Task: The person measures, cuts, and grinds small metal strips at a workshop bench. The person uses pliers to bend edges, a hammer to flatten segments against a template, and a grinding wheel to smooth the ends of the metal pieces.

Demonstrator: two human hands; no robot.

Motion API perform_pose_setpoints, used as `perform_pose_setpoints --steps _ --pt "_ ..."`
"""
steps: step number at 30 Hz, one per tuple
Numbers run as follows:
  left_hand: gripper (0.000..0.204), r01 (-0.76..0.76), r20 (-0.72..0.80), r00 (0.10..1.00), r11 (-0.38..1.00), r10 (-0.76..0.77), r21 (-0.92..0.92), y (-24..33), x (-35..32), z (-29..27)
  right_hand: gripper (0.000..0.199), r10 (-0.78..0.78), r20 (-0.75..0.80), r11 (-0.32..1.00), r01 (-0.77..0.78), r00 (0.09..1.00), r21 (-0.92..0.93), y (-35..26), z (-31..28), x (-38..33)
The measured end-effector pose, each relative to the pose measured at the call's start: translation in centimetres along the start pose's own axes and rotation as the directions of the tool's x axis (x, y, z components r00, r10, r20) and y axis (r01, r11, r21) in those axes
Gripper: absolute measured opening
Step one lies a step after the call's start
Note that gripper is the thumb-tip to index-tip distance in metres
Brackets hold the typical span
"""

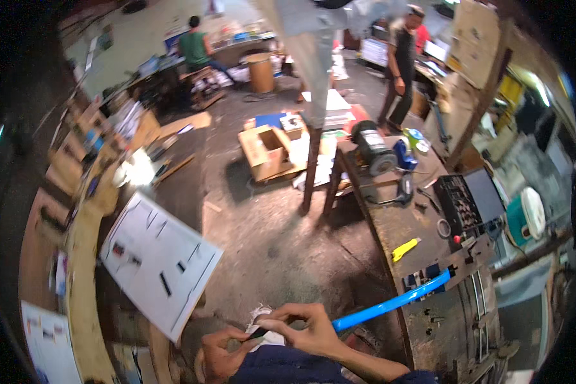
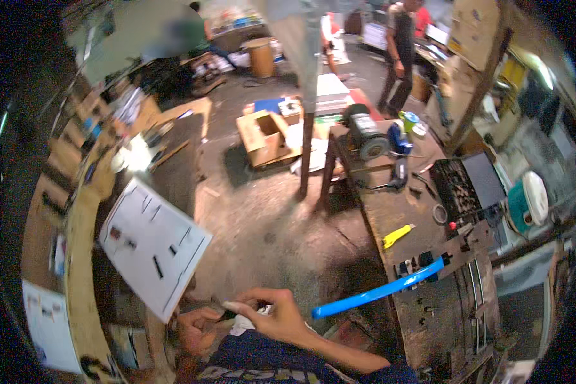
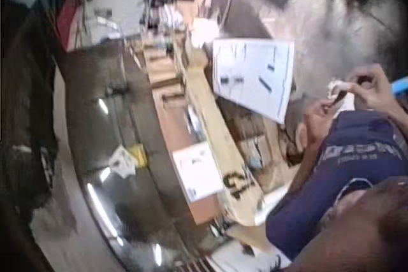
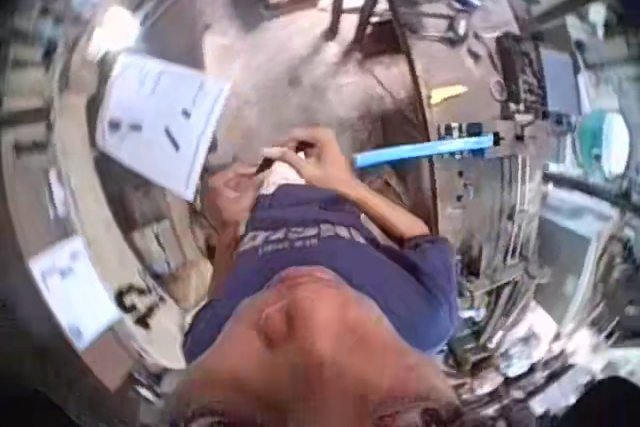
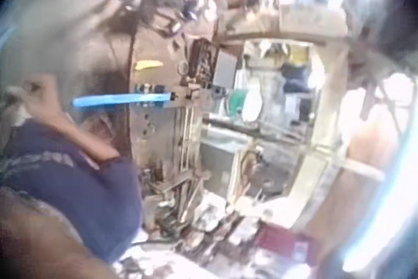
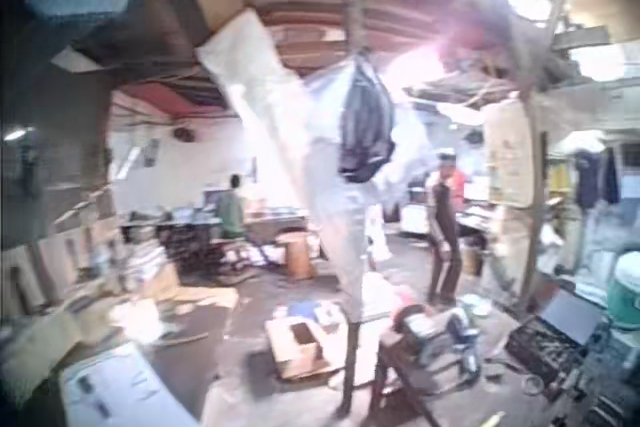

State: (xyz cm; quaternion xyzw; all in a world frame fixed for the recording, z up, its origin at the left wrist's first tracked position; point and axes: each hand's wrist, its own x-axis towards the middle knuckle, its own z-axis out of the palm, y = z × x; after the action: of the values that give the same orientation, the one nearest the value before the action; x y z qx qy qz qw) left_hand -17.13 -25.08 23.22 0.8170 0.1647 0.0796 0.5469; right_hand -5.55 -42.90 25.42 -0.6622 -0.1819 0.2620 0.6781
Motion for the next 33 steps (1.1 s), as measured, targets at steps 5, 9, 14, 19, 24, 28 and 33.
perform_pose_setpoints --steps 5,9,14,19,24,28,33 --pt "0.019 0.005 0.416 0.908 0.992 0.049 -0.129 -1.1 13.9 6.9 0.024 0.233 -0.417 0.959 -0.136 0.878 0.249 3.6 -7.7 5.8" --pt "0.035 -0.100 0.581 0.768 0.947 0.269 -0.306 -4.7 31.9 12.2 0.022 0.293 -0.573 0.915 -0.049 0.765 0.401 5.8 -12.9 10.7" --pt "0.070 -0.104 0.727 0.566 0.908 0.389 -0.405 -2.9 49.6 28.6 0.025 0.346 -0.835 0.926 -0.014 0.427 0.376 7.6 -16.0 9.5" --pt "0.082 0.114 0.715 0.640 0.885 0.282 -0.451 -7.5 59.3 42.7 0.030 0.518 -0.855 0.848 0.136 -0.009 0.512 6.3 -14.0 6.5" --pt "0.083 0.253 0.804 0.552 0.875 0.219 -0.412 -9.9 56.2 45.8 0.028 0.486 -0.852 0.871 0.019 -0.194 0.492 8.4 -15.6 4.5" --pt "0.083 0.100 0.888 0.417 0.962 0.191 -0.254 -7.7 57.9 44.9 0.039 0.410 -0.911 0.902 -0.130 -0.041 0.411 9.6 -21.5 6.7" --pt "0.088 0.492 0.935 0.348 0.863 -0.075 -0.114 -0.3 62.4 42.5 0.036 0.389 -0.912 0.915 -0.171 0.128 0.366 6.6 -26.6 10.6"
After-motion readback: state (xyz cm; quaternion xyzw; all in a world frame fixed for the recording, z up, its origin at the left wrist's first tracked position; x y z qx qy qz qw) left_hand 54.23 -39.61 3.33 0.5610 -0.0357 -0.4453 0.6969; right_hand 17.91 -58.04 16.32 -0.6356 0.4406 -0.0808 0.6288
